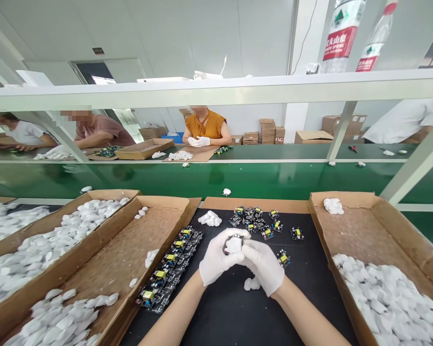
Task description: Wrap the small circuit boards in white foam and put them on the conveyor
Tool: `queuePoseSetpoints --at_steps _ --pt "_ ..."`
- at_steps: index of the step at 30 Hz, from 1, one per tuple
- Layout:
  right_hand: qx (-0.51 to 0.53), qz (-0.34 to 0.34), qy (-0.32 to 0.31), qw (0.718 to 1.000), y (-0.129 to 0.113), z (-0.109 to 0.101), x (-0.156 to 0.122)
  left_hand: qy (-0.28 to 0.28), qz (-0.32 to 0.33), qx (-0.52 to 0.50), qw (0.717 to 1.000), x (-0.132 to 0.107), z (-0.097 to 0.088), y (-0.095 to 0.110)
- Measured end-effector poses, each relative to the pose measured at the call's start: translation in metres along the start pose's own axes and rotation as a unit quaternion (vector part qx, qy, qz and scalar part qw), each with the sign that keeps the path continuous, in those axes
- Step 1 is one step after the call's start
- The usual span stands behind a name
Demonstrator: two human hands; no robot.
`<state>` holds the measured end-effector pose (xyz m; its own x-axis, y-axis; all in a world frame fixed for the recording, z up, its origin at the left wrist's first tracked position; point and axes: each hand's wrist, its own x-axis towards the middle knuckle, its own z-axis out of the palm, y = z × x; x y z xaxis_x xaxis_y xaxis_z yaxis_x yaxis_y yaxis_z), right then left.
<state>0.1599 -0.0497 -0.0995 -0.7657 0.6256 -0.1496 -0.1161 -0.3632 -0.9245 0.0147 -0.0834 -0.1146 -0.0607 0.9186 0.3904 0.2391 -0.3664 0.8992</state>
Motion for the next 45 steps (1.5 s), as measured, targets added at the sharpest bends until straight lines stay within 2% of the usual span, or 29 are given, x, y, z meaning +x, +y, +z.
queuePoseSetpoints --at_steps 3,7,11,14,16,19,22,25,34,39,45 --pt "0.026 0.003 -0.019 0.999 0.004 0.002 0.002 -0.005 0.000 -0.045 0.999 -0.001 0.003 -0.004" --pt "0.049 0.009 -0.023 0.999 0.007 0.003 0.005 0.003 0.019 -0.035 0.999 0.000 0.008 -0.005" --pt "0.039 0.025 -0.001 0.999 0.002 0.004 0.003 -0.015 0.027 -0.032 0.999 0.001 0.007 0.001" --pt "0.031 0.017 -0.007 0.999 -0.001 0.004 0.001 -0.029 0.022 -0.020 0.999 0.000 0.005 0.006" --pt "0.028 0.011 -0.010 0.999 -0.002 0.004 0.001 -0.026 0.024 0.006 0.999 0.000 0.004 0.006" --pt "0.017 0.019 0.007 1.000 -0.001 0.003 0.003 0.014 0.048 0.091 0.995 0.000 0.006 0.001" --pt "-0.052 0.042 0.050 0.996 0.002 0.001 0.005 0.035 0.088 0.185 0.978 0.001 0.008 -0.006" --pt "-0.108 0.064 0.072 0.989 0.004 0.000 0.006 0.030 0.104 0.218 0.970 0.002 0.010 -0.009" --pt "-0.100 0.017 0.063 0.993 0.010 -0.003 0.006 0.017 0.094 0.190 0.977 0.003 0.012 0.001" --pt "-0.105 0.027 0.068 0.992 0.014 -0.007 0.007 0.015 0.099 0.194 0.976 0.003 0.013 0.000" --pt "-0.048 0.010 0.059 0.997 0.012 -0.005 0.005 0.010 0.098 0.187 0.977 0.004 0.009 0.000"
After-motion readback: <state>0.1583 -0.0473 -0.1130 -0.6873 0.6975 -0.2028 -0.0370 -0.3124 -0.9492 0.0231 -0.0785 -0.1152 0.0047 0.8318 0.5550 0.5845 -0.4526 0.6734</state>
